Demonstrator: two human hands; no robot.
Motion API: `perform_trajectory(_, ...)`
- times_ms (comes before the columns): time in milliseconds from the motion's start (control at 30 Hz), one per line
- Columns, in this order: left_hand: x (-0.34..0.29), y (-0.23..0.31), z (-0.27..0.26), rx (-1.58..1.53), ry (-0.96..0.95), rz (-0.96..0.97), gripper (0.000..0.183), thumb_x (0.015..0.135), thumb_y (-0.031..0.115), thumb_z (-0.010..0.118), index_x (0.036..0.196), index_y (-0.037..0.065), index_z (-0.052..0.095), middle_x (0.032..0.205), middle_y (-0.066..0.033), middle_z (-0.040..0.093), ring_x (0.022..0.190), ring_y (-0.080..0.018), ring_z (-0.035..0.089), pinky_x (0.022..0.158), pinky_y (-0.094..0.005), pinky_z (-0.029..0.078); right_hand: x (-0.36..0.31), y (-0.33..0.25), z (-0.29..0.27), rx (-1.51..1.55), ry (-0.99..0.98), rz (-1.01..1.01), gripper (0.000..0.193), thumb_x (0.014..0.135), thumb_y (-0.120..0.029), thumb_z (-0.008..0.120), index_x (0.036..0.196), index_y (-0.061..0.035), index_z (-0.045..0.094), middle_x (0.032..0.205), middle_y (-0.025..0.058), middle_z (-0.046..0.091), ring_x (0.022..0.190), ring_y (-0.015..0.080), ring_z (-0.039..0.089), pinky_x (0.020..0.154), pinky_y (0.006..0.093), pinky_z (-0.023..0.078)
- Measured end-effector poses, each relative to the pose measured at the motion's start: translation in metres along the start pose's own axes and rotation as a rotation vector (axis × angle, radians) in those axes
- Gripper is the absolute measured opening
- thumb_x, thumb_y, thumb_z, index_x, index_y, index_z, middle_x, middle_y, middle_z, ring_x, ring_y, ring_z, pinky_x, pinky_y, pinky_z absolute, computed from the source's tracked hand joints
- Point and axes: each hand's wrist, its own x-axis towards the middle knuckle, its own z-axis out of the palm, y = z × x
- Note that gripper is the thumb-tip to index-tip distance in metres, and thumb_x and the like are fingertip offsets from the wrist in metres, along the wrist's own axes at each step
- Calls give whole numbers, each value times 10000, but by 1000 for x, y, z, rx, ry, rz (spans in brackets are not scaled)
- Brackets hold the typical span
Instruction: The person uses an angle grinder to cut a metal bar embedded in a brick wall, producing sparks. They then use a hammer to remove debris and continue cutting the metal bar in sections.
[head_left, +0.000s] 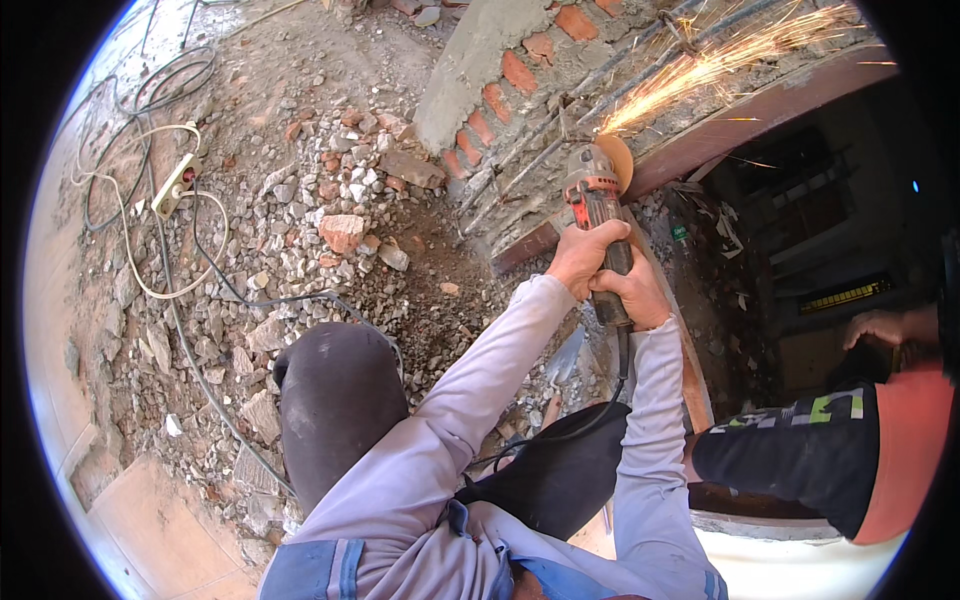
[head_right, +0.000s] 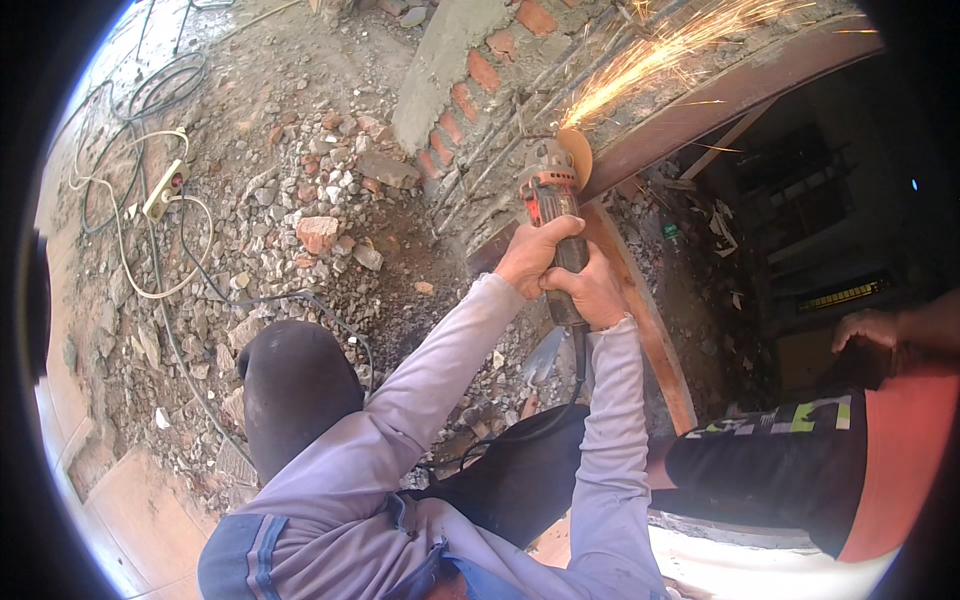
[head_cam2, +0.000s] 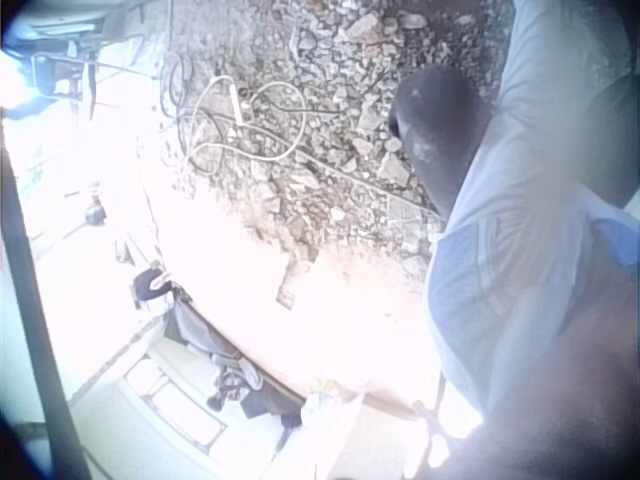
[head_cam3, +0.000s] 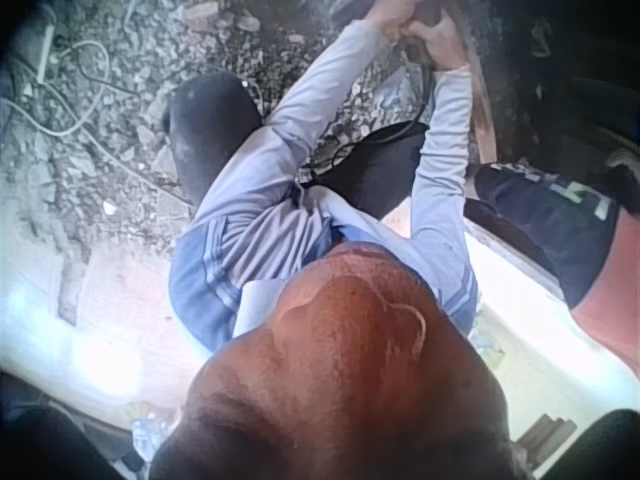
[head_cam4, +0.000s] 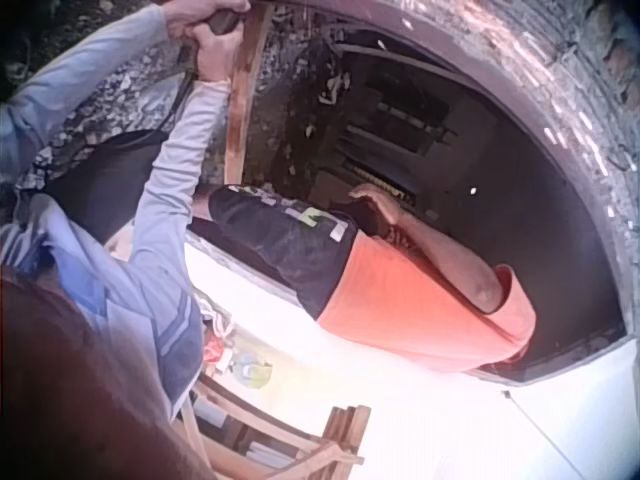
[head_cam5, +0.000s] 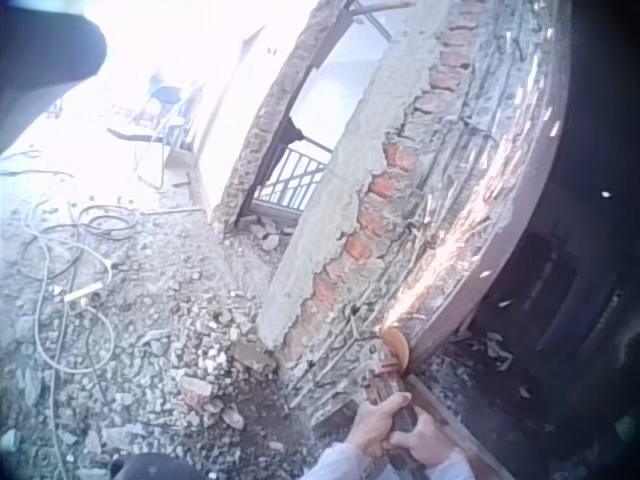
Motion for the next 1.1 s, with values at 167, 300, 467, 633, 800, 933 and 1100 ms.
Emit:
perform_trajectory(167,-2,1,1,3,12,-2,253,841,212,722,965,19,616,784,-33,615,581,-129,600,467,-287,468,0,1,0,-16,4,-16,552,647,-182,782,1104,58,587,966,73,653,846,150,628,762,283,504)
perform_trajectory(300,-2,2,0,2,3,-1,267,835,214,730,972,14,617,799,-42,622,592,-133,604,483,-292,474,0,1,-1,-22,16,-6,556,643,-192,788,1103,53,593,964,70,661,836,153,633,753,284,504)
perform_trajectory(467,-1,1,0,-10,9,-3,285,828,219,736,983,13,615,803,-47,621,620,-137,610,518,-302,485,1,3,-2,-27,2,7,551,643,-207,793,1091,47,597,948,73,666,818,161,636,735,289,505)
perform_trajectory(633,-2,2,0,-7,13,-16,294,823,223,740,987,15,612,808,-45,619,623,-136,608,520,-301,486,2,5,-2,-54,10,-3,547,644,-215,797,1084,44,598,938,69,661,817,160,635,731,292,505)
perform_trajectory(800,-3,1,0,-3,15,-3,291,824,225,739,980,16,611,802,-43,616,611,-135,605,517,-301,487,2,5,-1,-44,4,-9,559,645,-215,800,1093,44,591,945,70,657,818,156,631,736,287,504)
perform_trajectory(933,0,0,-1,-2,17,-12,283,827,224,735,976,17,612,802,-44,619,607,-135,607,512,-297,485,1,2,-1,-32,-18,0,575,647,-211,800,1111,47,582,955,69,654,831,156,630,749,286,504)
perform_trajectory(1100,1,-2,-3,14,10,-6,272,830,222,733,962,15,617,796,-45,623,610,-136,613,509,-299,484,0,2,-1,-21,-17,-3,561,660,-174,782,1129,44,565,977,66,643,846,152,627,760,281,508)
